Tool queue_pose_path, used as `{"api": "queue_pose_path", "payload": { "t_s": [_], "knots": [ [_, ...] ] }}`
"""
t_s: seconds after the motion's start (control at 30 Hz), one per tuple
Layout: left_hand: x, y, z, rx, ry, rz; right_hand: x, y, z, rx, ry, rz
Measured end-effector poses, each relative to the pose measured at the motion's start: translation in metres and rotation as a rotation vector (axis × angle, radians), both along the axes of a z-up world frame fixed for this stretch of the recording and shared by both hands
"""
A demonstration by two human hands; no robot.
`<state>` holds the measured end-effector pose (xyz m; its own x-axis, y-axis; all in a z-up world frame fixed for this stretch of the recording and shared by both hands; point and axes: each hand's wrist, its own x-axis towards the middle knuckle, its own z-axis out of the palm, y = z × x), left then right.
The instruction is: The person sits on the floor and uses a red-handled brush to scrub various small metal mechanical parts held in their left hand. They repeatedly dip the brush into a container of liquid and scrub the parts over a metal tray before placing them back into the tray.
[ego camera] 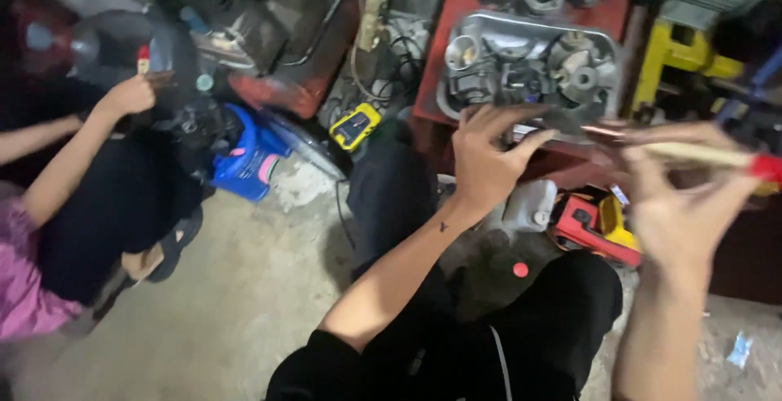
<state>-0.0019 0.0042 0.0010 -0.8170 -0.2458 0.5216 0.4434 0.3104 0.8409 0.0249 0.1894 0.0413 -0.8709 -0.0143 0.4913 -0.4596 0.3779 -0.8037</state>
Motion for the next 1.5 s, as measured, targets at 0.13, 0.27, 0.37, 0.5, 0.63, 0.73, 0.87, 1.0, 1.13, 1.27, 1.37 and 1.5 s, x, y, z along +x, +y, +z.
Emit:
{"api": "queue_pose_path", "payload": {
  "t_s": [0.13,0.27,0.37,0.5,0.63,0.73,0.87,1.0,1.13,1.27,1.37,1.5],
  "knots": [
    [0.003,-0.003,-0.004,0.118,-0.072,-0.096,-0.005,0.007,-0.01,0.266,0.126,-0.135],
    [0.001,0.001,-0.022,0.096,-0.075,-0.12,0.012,0.021,-0.016,0.066,-0.03,-0.038],
    [0.001,-0.003,-0.025,0.057,-0.05,-0.155,0.019,0.024,-0.015,-0.191,-0.241,0.009],
    [0.006,-0.002,-0.026,0.032,-0.07,-0.171,0.017,0.032,-0.031,-0.418,-0.222,0.141],
    [0.009,0.002,-0.029,-0.043,-0.021,-0.179,0.009,0.015,-0.028,0.326,0.347,-0.17],
    [0.015,0.002,-0.025,-0.082,-0.043,-0.147,0.032,0.009,-0.014,0.143,0.169,-0.06],
    [0.014,0.002,-0.031,-0.104,-0.026,-0.163,0.048,0.027,-0.013,0.158,0.164,0.148],
    [0.011,0.004,-0.044,-0.209,0.009,-0.108,0.041,0.023,-0.016,0.136,0.095,0.03],
    [0.01,0.01,-0.053,-0.246,0.046,-0.078,0.03,0.013,-0.016,0.399,0.354,-0.096],
    [0.009,0.01,-0.058,-0.26,0.046,-0.073,0.051,0.014,-0.006,0.316,0.216,-0.044],
    [0.016,0.001,-0.044,-0.282,0.003,-0.11,0.06,0.016,-0.002,-0.241,-0.196,0.165],
    [0.024,-0.005,-0.03,-0.205,0.016,-0.13,0.032,0.008,-0.014,0.087,0.073,-0.038]
  ]
}}
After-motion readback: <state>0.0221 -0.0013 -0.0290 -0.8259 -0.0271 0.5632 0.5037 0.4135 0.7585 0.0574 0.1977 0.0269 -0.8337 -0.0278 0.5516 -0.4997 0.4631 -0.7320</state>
